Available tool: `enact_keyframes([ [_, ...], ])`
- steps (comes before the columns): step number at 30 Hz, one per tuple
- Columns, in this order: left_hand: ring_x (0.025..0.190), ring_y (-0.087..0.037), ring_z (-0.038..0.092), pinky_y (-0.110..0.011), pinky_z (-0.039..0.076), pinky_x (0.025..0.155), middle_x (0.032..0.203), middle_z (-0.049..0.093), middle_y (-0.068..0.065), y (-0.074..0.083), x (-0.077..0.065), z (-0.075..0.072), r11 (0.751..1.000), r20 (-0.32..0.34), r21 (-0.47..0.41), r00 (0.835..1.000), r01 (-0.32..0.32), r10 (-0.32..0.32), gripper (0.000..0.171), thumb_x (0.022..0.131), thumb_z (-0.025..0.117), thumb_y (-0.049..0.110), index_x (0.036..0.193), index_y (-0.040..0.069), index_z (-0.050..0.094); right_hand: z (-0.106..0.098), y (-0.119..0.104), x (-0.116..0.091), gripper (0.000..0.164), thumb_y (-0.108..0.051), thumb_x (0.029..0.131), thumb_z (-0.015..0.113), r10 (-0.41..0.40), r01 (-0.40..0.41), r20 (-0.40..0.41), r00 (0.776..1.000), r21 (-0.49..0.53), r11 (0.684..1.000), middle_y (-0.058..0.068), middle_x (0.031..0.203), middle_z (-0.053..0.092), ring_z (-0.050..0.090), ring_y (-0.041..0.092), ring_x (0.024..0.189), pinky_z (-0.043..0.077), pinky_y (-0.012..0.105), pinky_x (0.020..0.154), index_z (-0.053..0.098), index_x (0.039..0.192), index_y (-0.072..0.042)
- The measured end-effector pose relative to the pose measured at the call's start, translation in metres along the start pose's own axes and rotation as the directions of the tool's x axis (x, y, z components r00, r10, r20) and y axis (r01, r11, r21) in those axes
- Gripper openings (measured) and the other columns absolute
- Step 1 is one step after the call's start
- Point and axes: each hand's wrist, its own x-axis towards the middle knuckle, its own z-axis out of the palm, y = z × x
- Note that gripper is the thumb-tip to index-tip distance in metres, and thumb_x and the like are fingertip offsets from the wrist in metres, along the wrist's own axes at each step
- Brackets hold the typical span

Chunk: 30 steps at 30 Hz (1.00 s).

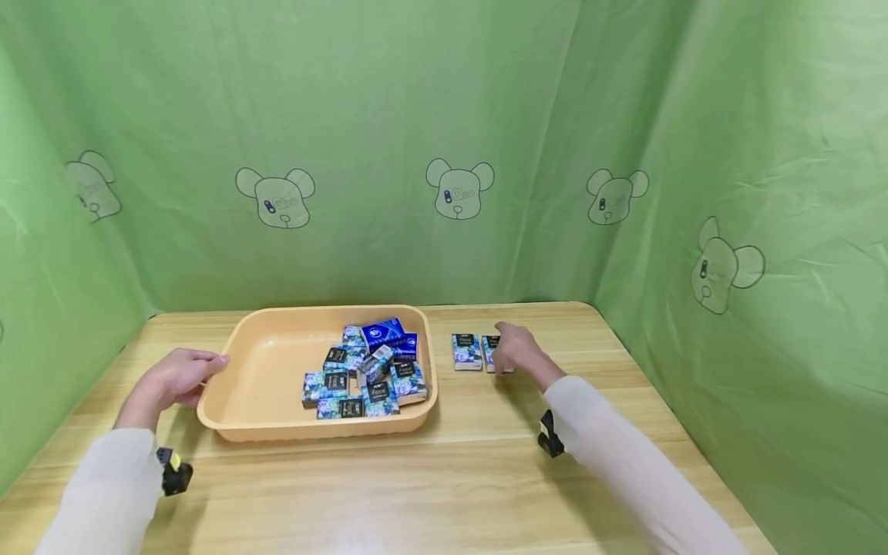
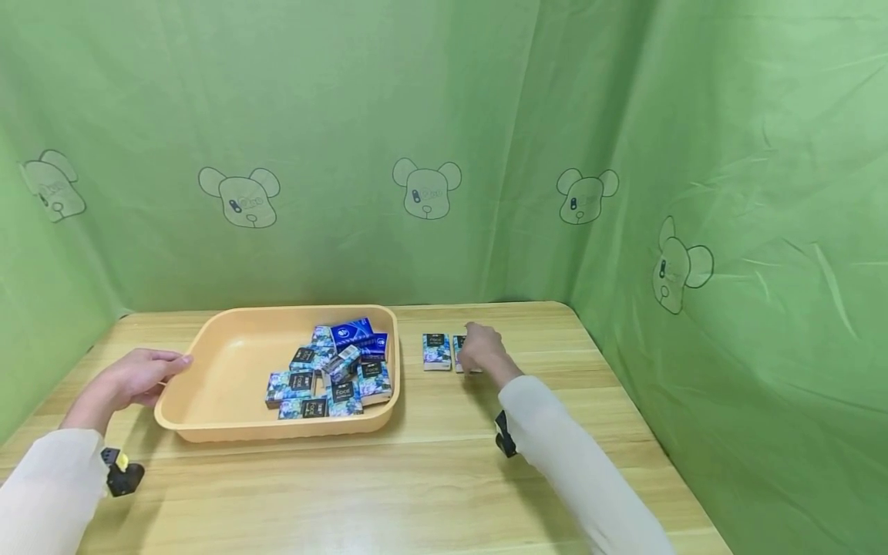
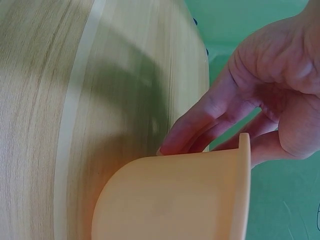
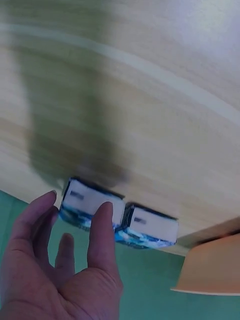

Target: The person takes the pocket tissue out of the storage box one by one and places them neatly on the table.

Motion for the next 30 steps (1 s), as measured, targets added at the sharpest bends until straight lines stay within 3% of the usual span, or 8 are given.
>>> enact_keyframes([
  [3, 0.081, -0.011, 0.068, -0.032, 0.062, 0.072, 0.131, 0.053, -0.037, 0.0, 0.0, -0.001, 1.0, -0.001, 0.009, 1.0, 0.004, -0.004, 0.065, 0.109, 0.043, 0.031, 0.15, -0.016, 0.027, -0.005, -0.002, 0.0, 0.1, 0.006, 0.07, 0.078, 0.021, -0.021, 0.027, 0.999, 0.022, 1.0, 0.032, 0.151, 0.042, 0.057, 0.03, 0.093, 0.06, 0.036, 0.074, 0.027, 0.156, 0.004],
  [6, 0.081, -0.011, 0.068, -0.031, 0.061, 0.071, 0.131, 0.054, -0.037, 0.0, 0.0, -0.001, 1.0, -0.003, 0.019, 1.0, 0.007, -0.007, 0.065, 0.109, 0.043, 0.032, 0.151, -0.016, 0.027, -0.009, -0.003, -0.001, 0.091, 0.004, 0.074, 0.075, 0.031, -0.031, 0.04, 0.999, 0.014, 0.999, 0.033, 0.145, 0.047, 0.057, 0.026, 0.084, 0.06, 0.038, 0.077, 0.03, 0.153, 0.008],
  [9, 0.081, -0.011, 0.068, -0.031, 0.061, 0.07, 0.13, 0.054, -0.036, 0.0, 0.0, -0.001, 1.0, -0.005, 0.023, 1.0, 0.008, -0.008, 0.065, 0.109, 0.042, 0.032, 0.151, -0.016, 0.027, -0.01, -0.004, -0.001, 0.071, 0.0, 0.079, 0.069, 0.037, -0.037, 0.038, 0.999, 0.004, 0.999, 0.029, 0.126, 0.059, 0.055, 0.021, 0.074, 0.059, 0.038, 0.077, 0.042, 0.144, 0.011],
  [14, 0.081, -0.011, 0.068, -0.031, 0.061, 0.071, 0.131, 0.053, -0.037, 0.0, 0.0, 0.0, 1.0, -0.005, 0.02, 1.0, 0.008, -0.008, 0.065, 0.109, 0.042, 0.031, 0.151, -0.016, 0.026, -0.009, -0.001, -0.002, 0.048, -0.004, 0.084, 0.062, 0.039, -0.038, 0.025, 0.999, -0.011, 0.999, 0.02, 0.104, 0.061, 0.054, 0.018, 0.068, 0.058, 0.035, 0.071, 0.054, 0.128, 0.013],
  [18, 0.082, -0.011, 0.068, -0.031, 0.061, 0.071, 0.132, 0.053, -0.038, 0.001, 0.0, -0.001, 1.0, -0.006, 0.03, 1.0, 0.006, -0.006, 0.065, 0.109, 0.042, 0.032, 0.151, -0.016, 0.026, -0.006, 0.003, -0.003, 0.049, -0.005, 0.086, 0.06, 0.021, -0.021, -0.004, 1.0, -0.008, 1.0, 0.023, 0.11, 0.062, 0.056, 0.022, 0.076, 0.052, 0.03, 0.062, 0.052, 0.131, 0.013],
  [24, 0.083, -0.011, 0.066, -0.031, 0.061, 0.071, 0.133, 0.052, -0.038, 0.002, 0.0, -0.001, 0.999, -0.009, 0.044, 1.0, 0.011, -0.011, 0.066, 0.11, 0.041, 0.034, 0.151, -0.015, 0.026, -0.002, 0.005, -0.001, 0.056, -0.007, 0.089, 0.062, 0.016, -0.016, -0.028, 0.999, 0.031, 0.999, 0.029, 0.127, 0.06, 0.059, 0.027, 0.089, 0.052, 0.03, 0.067, 0.048, 0.139, 0.012],
  [30, 0.082, -0.011, 0.067, -0.031, 0.061, 0.071, 0.131, 0.054, -0.037, 0.001, 0.0, 0.0, 1.0, -0.007, 0.03, 1.0, 0.007, -0.007, 0.065, 0.109, 0.042, 0.032, 0.151, -0.016, 0.026, 0.002, 0.007, 0.001, 0.056, -0.006, 0.089, 0.063, 0.012, -0.011, -0.036, 0.999, 0.033, 0.999, 0.029, 0.129, 0.06, 0.059, 0.028, 0.089, 0.052, 0.03, 0.066, 0.048, 0.14, 0.011],
])
